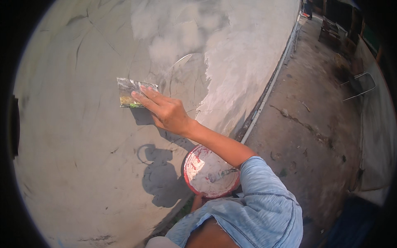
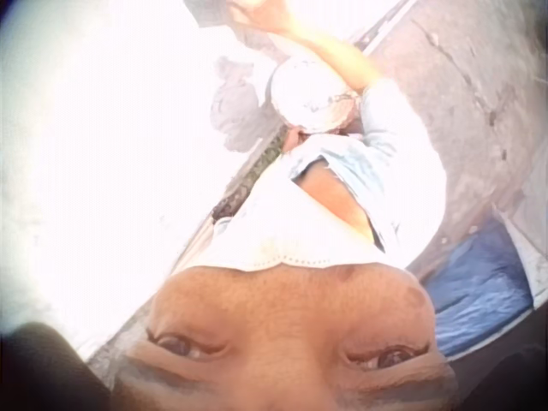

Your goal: The person applies a white plaster-like substance to a curved concrete wall using a trowel and a bucket. They repeatedly scoop material from the bucket and spread it across the wall surface, smoothing it with the trowel.

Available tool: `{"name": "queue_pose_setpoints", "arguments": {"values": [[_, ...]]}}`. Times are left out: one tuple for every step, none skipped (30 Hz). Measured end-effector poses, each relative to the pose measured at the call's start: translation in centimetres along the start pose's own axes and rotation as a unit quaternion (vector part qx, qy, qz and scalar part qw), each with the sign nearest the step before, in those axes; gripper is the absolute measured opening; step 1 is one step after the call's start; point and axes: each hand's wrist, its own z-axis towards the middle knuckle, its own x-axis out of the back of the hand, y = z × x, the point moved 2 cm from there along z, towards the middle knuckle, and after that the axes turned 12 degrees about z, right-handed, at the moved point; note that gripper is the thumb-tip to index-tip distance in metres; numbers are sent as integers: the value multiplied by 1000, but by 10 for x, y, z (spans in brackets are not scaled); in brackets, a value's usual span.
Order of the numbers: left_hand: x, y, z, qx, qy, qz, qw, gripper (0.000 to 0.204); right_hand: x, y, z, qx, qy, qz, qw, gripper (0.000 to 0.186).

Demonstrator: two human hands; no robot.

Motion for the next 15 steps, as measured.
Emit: {"name": "queue_pose_setpoints", "arguments": {"values": [[4, -2, 0, 0, 5, 4, 1000, 48, 8, 1, -1, 35, -20, 15, 999, 57], [7, -1, 0, -4, 12, 7, 1000, 48, 13, 2, -2, 72, -38, 34, 996, 55], [9, -1, 1, -8, 19, 7, 1000, 48, 24, 19, 1, 20, 51, 37, 998, 53], [6, -1, 4, -8, 16, 10, 1000, 48, 46, 45, 12, -29, 135, 34, 990, 50], [4, -2, 6, -5, 12, 13, 1000, 48, 72, 74, 24, -138, 210, 16, 968, 37], [2, -5, 7, 1, 11, 15, 1000, 49, 96, 107, 38, -157, 260, 31, 952, 31], [0, -8, 7, 9, 17, 31, 999, 50, 113, 129, 48, -176, 287, -11, 941, 30], [-4, -5, 5, 16, 23, 47, 999, 51, 123, 150, 55, -179, 284, -24, 942, 29], [-8, 1, 4, 17, 32, 62, 997, 52, 124, 156, 61, -180, 282, -31, 942, 28], [-13, 5, 0, 8, 41, 77, 996, 52, 117, 158, 61, -173, 266, -53, 947, 29], [-18, 8, -6, 0, 51, 91, 995, 52, 103, 147, 62, -169, 250, -75, 950, 30], [-20, 9, -9, -6, 61, 105, 993, 52, 88, 135, 62, -165, 234, -98, 953, 31], [-18, 7, -7, 8, 54, 86, 995, 52, 75, 118, 57, -187, 207, -103, 955, 34], [-14, 3, -4, 23, 48, 68, 996, 52, 63, 102, 51, -154, 192, -84, 966, 38], [-8, -1, -1, 38, 46, 48, 997, 53, 44, 86, 43, -94, 184, -41, 977, 44]]}}
